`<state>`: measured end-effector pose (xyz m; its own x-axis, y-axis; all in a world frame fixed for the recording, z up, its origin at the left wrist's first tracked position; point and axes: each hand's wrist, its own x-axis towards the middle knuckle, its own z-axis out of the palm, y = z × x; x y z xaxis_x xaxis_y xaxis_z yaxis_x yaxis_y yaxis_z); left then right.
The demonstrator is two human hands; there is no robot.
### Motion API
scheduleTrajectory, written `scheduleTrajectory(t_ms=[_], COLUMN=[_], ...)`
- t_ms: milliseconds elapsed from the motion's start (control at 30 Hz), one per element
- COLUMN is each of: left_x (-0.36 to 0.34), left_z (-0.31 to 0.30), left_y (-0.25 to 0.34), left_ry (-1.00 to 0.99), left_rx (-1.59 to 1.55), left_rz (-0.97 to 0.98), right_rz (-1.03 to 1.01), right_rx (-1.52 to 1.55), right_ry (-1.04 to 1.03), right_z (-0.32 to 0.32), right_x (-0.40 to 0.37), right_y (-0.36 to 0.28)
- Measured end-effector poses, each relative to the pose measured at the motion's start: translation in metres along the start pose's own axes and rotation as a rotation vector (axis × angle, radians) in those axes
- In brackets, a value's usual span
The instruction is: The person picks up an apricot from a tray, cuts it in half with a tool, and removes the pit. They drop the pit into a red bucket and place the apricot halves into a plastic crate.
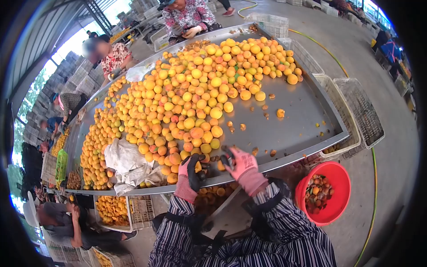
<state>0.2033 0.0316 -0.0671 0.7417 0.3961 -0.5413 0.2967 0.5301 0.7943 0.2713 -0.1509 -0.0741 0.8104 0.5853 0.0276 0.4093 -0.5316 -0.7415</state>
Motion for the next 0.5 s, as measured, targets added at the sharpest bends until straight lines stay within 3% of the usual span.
scheduleTrajectory(t_ms=[33,67,100,167,200,267,333,367,400,433,500], left_x=[-0.008,-0.021,-0.025,-0.032,-0.043,-0.073,-0.09,-0.096,-0.092,-0.088,-0.087], left_z=[-0.005,-0.009,-0.02,-0.044,-0.045,-0.046,-0.046,-0.049,-0.065,-0.078,-0.085], left_y=[0.0,-0.002,-0.004,-0.004,-0.003,0.004,0.008,0.006,-0.005,-0.019,-0.029], left_ry=[-0.083,-0.161,-0.164,-0.385,-0.383,-0.688,-0.617,-0.55,-0.546,-0.537,-0.368], left_rx=[0.072,0.319,0.314,0.289,0.284,0.885,0.934,0.981,1.008,1.009,0.715], left_rz=[0.02,0.288,0.291,-0.059,-0.056,0.913,0.934,0.947,0.794,0.795,0.377], right_rz=[-0.019,-0.037,-0.039,-0.121,-0.046,0.001,0.071,0.063,0.053,0.045,0.061], right_rx=[-0.077,-0.157,-0.162,-0.279,-0.281,-0.312,-0.44,-0.44,-0.518,-0.595,-0.627], right_ry=[0.116,0.235,0.236,0.308,0.203,0.078,-0.13,-0.13,-0.138,-0.147,-0.13], right_z=[-0.005,-0.01,-0.013,-0.018,-0.017,-0.011,-0.003,0.005,0.017,0.029,0.034], right_x=[0.006,0.011,0.017,0.032,0.043,0.057,0.072,0.078,0.085,0.09,0.093], right_y=[0.003,0.004,0.004,0.001,0.003,-0.002,-0.016,-0.016,-0.013,-0.011,-0.017])
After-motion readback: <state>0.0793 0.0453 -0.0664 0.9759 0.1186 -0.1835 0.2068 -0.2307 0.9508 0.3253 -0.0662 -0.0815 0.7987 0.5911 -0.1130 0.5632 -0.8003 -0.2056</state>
